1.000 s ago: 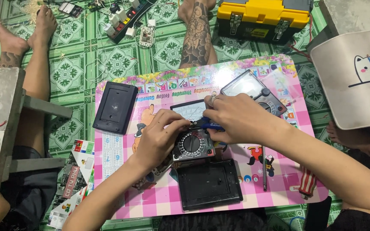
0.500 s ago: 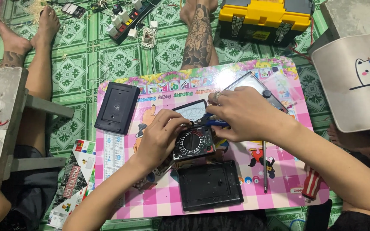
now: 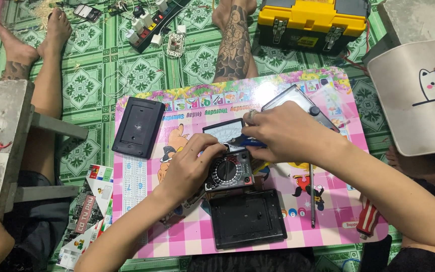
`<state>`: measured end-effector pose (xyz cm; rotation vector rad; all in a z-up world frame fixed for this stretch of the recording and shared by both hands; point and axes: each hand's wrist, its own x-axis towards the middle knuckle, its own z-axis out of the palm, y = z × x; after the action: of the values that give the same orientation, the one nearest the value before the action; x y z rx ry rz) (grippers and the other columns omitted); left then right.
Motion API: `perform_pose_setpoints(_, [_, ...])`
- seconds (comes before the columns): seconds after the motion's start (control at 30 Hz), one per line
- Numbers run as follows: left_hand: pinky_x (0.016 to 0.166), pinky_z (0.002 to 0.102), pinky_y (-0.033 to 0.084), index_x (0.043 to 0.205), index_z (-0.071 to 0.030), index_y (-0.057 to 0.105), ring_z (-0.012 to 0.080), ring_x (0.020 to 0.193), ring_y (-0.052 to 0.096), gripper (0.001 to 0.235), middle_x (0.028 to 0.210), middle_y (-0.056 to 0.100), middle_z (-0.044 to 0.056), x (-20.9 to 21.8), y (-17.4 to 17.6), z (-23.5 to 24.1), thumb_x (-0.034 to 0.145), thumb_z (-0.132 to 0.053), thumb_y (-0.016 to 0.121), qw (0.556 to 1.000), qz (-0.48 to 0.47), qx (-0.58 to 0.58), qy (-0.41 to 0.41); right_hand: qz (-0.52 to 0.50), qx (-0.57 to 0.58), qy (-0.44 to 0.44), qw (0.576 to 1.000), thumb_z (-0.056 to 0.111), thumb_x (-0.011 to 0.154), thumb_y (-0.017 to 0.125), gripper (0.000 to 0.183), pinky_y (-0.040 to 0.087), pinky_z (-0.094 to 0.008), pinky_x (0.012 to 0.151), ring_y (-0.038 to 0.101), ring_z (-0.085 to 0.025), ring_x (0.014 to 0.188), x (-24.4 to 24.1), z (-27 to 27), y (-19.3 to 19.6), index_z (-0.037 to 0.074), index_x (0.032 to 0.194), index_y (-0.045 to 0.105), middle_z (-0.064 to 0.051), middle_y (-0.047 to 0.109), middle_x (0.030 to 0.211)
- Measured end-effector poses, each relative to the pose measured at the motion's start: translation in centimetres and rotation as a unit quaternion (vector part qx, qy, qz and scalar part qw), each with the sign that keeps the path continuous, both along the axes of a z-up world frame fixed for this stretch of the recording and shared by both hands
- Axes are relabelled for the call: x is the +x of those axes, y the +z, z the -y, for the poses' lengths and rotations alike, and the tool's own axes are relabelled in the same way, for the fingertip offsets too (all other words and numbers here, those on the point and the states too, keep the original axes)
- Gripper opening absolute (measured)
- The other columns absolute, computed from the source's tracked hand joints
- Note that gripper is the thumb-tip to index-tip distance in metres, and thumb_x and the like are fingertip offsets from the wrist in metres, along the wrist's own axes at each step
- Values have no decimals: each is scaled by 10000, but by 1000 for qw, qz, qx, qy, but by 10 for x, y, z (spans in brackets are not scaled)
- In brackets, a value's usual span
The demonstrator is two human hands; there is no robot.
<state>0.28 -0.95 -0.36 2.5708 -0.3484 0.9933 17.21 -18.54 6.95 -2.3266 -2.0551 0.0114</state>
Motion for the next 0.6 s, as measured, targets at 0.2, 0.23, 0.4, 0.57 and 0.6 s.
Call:
perform_pose_setpoints(0.2, [559,314,602,1066,-84,682,242,813,660,107,881,577,35,-1,-5,0,969,-41,667,999,-41,-30,10,-34,-32,-16,999,451,805,685,367,541,-300,570,725,-220,713,2,1,16,205,1048,809,-61,786,866])
perform_pose_setpoints(0.23, [559,314,602,1066,-84,682,242,813,660,107,881,577,35,-2,-4,1,969,-41,667,999,-41,-30,11,-35,-32,-16,999,451,805,685,367,541,-300,570,725,-220,713,2,1,14,205,1048,809,-61,786,866])
perform_pose_setpoints(0.4, [537,328,597,1218,-101,688,226,762,624,235,870,552,34,-3,-5,0,983,-99,677,998,-55,-24,30,-59,-33,8,998,451,800,668,427,552,-342,691,734,-279,844,3,-3,10,197,1113,808,-116,792,950])
perform_pose_setpoints(0.57, [656,312,641,1148,-117,729,240,823,684,184,906,599,27,-4,-3,-1,984,-74,658,993,-91,-69,23,-61,-19,30,998,464,815,667,437,560,-345,726,723,-277,857,-1,-4,3,188,1126,804,-125,789,957])
perform_pose_setpoints(0.6, [671,312,643,1139,-117,730,241,825,693,179,911,608,29,-3,-2,-1,981,-67,662,993,-97,-70,23,-58,-15,32,998,467,818,666,437,557,-343,736,723,-268,884,-1,-4,1,195,1132,799,-115,789,976])
